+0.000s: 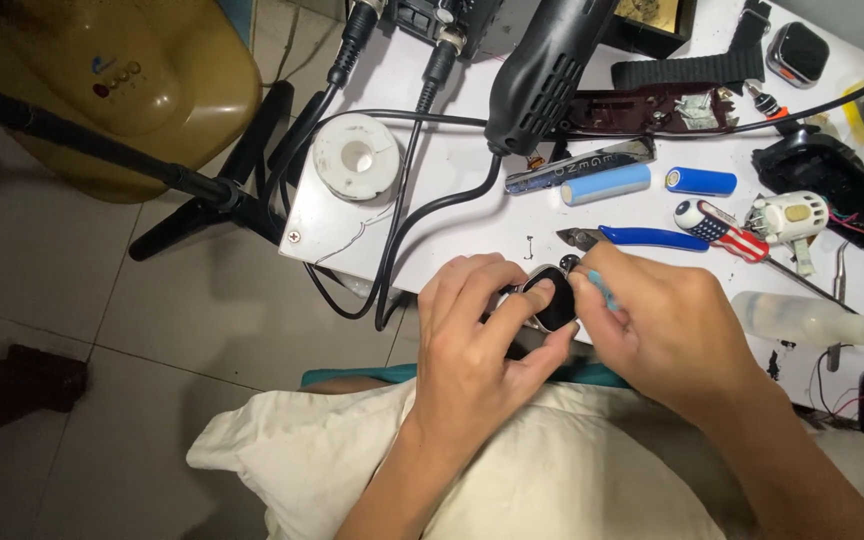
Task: The person uses a blue prying tool to carefully pry open the back casing of a smartwatch. They then select a screwdriver from a case and use it to unscrew internal components, eventually separating the back cover to reveal the internal circuitry.
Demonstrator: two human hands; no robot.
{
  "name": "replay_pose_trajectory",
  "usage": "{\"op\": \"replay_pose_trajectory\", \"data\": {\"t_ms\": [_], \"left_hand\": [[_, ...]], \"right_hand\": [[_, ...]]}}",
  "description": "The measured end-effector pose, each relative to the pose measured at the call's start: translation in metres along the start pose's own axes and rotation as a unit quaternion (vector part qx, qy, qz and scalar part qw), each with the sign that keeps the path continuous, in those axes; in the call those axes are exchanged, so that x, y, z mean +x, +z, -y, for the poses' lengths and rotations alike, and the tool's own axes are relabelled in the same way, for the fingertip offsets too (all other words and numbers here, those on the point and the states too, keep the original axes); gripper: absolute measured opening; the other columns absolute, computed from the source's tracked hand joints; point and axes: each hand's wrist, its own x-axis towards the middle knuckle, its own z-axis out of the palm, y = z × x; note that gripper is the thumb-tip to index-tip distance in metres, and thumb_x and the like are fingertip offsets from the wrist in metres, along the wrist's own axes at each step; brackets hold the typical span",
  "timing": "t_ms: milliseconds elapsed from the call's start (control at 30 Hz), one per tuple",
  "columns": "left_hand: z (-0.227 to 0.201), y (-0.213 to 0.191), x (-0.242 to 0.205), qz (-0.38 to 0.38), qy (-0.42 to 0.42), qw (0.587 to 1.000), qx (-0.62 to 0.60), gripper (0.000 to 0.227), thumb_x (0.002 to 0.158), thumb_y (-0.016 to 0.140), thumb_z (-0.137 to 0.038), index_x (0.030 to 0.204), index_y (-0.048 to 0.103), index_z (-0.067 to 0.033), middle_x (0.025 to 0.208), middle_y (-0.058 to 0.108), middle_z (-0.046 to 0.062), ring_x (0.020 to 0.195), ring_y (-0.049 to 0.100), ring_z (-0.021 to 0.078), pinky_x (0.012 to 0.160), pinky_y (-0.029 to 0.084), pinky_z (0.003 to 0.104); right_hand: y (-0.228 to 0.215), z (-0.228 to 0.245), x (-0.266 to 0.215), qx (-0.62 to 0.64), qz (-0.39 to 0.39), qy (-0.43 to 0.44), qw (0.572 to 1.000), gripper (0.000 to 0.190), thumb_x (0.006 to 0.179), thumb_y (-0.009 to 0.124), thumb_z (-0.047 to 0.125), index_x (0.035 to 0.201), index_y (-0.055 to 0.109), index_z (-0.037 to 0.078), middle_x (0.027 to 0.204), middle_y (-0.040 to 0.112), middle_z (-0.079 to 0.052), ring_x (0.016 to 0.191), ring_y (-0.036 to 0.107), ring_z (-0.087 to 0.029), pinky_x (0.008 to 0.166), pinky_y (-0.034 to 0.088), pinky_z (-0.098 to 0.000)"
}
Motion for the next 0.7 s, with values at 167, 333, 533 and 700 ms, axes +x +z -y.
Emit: {"op": "replay_pose_trajectory", "data": {"t_ms": [167, 333, 533, 700], "left_hand": [[0.0, 0.001, -0.002, -0.005, 0.0, 1.0, -0.003, 0.024, 0.097, 0.091, -0.019, 0.113, 0.076, -0.0081, 0.116, 0.072, 0.009, 0.115, 0.072, 0.0339, 0.108, 0.051, 0.047], [0.002, -0.001, -0.002, -0.005, -0.002, 1.0, -0.004, 0.024, 0.101, 0.089, -0.024, 0.114, 0.076, -0.0086, 0.116, 0.072, 0.009, 0.115, 0.072, 0.0338, 0.108, 0.051, 0.046], [0.001, -0.002, -0.002, -0.01, 0.002, 1.0, -0.011, 0.025, 0.1, 0.091, -0.021, 0.115, 0.075, -0.0078, 0.117, 0.072, 0.01, 0.115, 0.072, 0.0347, 0.108, 0.052, 0.047], [0.001, -0.003, -0.003, -0.001, -0.004, 1.0, -0.008, 0.024, 0.102, 0.088, -0.026, 0.114, 0.077, -0.0085, 0.117, 0.072, 0.009, 0.117, 0.071, 0.0336, 0.11, 0.049, 0.047]], "right_hand": [[-0.003, 0.006, 0.002, -0.048, 0.012, -0.011, 0.999, 0.019, 0.11, 0.065, 0.011, 0.094, 0.053, 0.013, 0.064, 0.05, 0.001, 0.056, 0.04, -0.026, 0.049, 0.035, -0.045], [-0.011, 0.009, 0.009, -0.022, 0.053, 0.012, 0.998, 0.016, 0.113, 0.063, 0.016, 0.099, 0.057, 0.011, 0.062, 0.055, -0.003, 0.054, 0.049, -0.032, 0.053, 0.038, -0.0481], [-0.018, -0.001, 0.016, 0.02, 0.121, 0.038, 0.992, 0.021, 0.114, 0.06, 0.026, 0.099, 0.056, 0.013, 0.062, 0.053, -0.006, 0.056, 0.047, -0.029, 0.059, 0.038, -0.0447], [-0.028, 0.006, 0.028, 0.089, 0.132, 0.109, 0.981, 0.017, 0.109, 0.065, 0.027, 0.096, 0.069, 0.017, 0.052, 0.05, -0.007, 0.05, 0.045, -0.026, 0.061, 0.043, -0.04]]}}
